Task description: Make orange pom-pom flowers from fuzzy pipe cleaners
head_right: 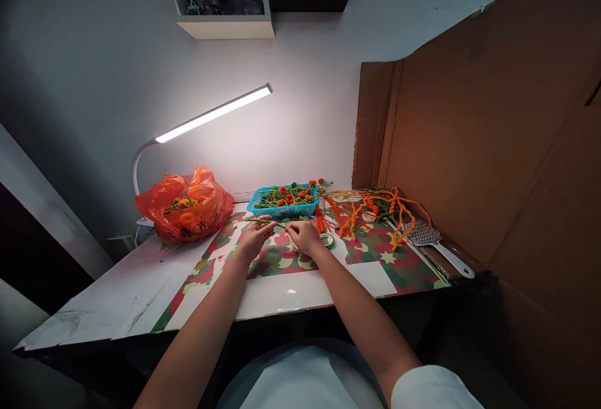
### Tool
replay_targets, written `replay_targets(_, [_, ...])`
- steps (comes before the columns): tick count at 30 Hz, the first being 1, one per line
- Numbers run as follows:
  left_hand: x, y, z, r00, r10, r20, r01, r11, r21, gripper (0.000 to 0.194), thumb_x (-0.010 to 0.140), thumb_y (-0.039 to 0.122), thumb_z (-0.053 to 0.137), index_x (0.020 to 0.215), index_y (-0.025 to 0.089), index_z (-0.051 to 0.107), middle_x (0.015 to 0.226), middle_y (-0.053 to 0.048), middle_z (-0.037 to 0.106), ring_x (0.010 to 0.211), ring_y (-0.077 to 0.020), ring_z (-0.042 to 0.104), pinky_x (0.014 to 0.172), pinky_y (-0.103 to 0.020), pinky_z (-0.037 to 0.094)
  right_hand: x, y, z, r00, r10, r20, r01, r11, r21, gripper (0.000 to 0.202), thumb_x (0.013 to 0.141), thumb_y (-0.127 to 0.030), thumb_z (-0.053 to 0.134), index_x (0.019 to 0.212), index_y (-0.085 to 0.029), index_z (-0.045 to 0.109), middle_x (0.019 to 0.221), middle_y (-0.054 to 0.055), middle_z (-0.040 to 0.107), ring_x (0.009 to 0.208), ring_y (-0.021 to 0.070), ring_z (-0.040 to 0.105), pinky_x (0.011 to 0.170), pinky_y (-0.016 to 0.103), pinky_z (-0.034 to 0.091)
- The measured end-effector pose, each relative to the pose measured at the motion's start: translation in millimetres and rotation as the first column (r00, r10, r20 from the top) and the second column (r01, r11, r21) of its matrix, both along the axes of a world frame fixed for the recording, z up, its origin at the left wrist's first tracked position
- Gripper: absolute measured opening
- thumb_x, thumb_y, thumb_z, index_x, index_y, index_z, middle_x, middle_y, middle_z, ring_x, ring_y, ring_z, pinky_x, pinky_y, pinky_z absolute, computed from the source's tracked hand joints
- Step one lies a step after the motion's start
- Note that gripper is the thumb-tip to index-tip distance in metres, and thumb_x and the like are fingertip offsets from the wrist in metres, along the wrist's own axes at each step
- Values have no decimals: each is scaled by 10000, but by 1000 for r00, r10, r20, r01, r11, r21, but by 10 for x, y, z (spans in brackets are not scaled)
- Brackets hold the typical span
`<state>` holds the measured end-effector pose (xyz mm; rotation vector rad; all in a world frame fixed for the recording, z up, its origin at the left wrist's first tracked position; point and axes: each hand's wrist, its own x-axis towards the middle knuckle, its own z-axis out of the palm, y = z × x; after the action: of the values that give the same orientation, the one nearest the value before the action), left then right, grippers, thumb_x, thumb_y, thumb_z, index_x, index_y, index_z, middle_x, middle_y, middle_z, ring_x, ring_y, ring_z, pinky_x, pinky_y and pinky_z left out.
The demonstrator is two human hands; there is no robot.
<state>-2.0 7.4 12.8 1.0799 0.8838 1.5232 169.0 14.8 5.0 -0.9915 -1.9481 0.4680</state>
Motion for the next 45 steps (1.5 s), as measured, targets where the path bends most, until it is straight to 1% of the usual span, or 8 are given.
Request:
replay_targets(7, [-85, 109, -28, 972, 160, 171, -160, 987, -13, 416, 496, 315, 820, 786, 190, 549, 611, 79, 582, 514, -47, 515, 571, -201, 430, 10, 10, 23, 997, -59, 49, 61, 997, -48, 300, 865, -334, 492, 694, -176, 681, 632, 24, 646, 600, 139, 538, 520, 227, 299])
replay_targets(18, [-182, 110, 30, 855, 185, 485, -189, 981, -41, 248, 628, 244, 781, 704, 163, 559, 581, 93, 582, 441, -5, 412, 521, -155, 382, 46, 7, 68, 982, -176, 70, 184, 976, -115, 336, 856, -413, 494, 717, -196, 709, 625, 24, 653, 577, 140, 525, 479, 236, 249])
replay_targets(26, [-260, 132, 31, 809, 330, 487, -342, 937, -67, 110, 784, 284, 636, 773, 185, 589, 583, 87, 589, 420, -8, 406, 495, -145, 357, 82, 50, 37, 974, -205, 93, 215, 970, -111, 291, 841, -375, 513, 682, -202, 685, 575, 7, 615, 540, 124, 489, 463, 233, 215])
replay_targets(30, [-307, 159, 16, 775, 411, 480, -435, 898, -66, 148, 800, 324, 604, 741, 193, 572, 601, 73, 595, 473, -30, 490, 512, -155, 385, 80, 53, 35, 968, -212, 131, 224, 971, -85, 334, 843, -414, 519, 625, -203, 657, 553, 8, 593, 520, 120, 462, 462, 242, 191])
replay_targets(33, [-388, 173, 9, 761, 380, 526, -419, 907, -48, 232, 843, 346, 551, 676, 186, 525, 547, 73, 542, 507, -51, 531, 568, -177, 433, 101, 58, 33, 962, -222, 160, 232, 972, -46, 378, 845, -454, 517, 594, -203, 645, 544, 15, 587, 514, 121, 447, 472, 247, 183])
replay_targets(35, [-452, 171, 10, 742, 313, 593, -370, 929, -28, 316, 884, 350, 493, 620, 178, 469, 473, 79, 461, 453, -55, 491, 564, -186, 436, 128, 71, 28, 956, -227, 184, 239, 970, -41, 400, 850, -466, 508, 582, -203, 645, 550, 22, 597, 515, 123, 453, 479, 248, 188])
replay_targets(40, [-555, 131, 19, 687, 123, 716, -201, 979, 24, 431, 966, 281, 284, 559, 179, 385, 383, 76, 284, 326, -61, 291, 414, -176, 293, 181, 97, 24, 966, -166, 198, 183, 981, -68, 339, 849, -420, 513, 644, -216, 692, 615, 17, 652, 571, 133, 515, 497, 241, 229])
replay_targets(45, [-622, 124, -6, 662, 115, 740, -211, 977, 37, 464, 977, 288, 197, 544, 191, 333, 384, 76, 164, 323, -84, 183, 379, -190, 223, 194, 58, 67, 981, -94, 168, 109, 990, -86, 347, 838, -451, 521, 676, -213, 715, 628, 10, 669, 565, 126, 527, 504, 228, 259])
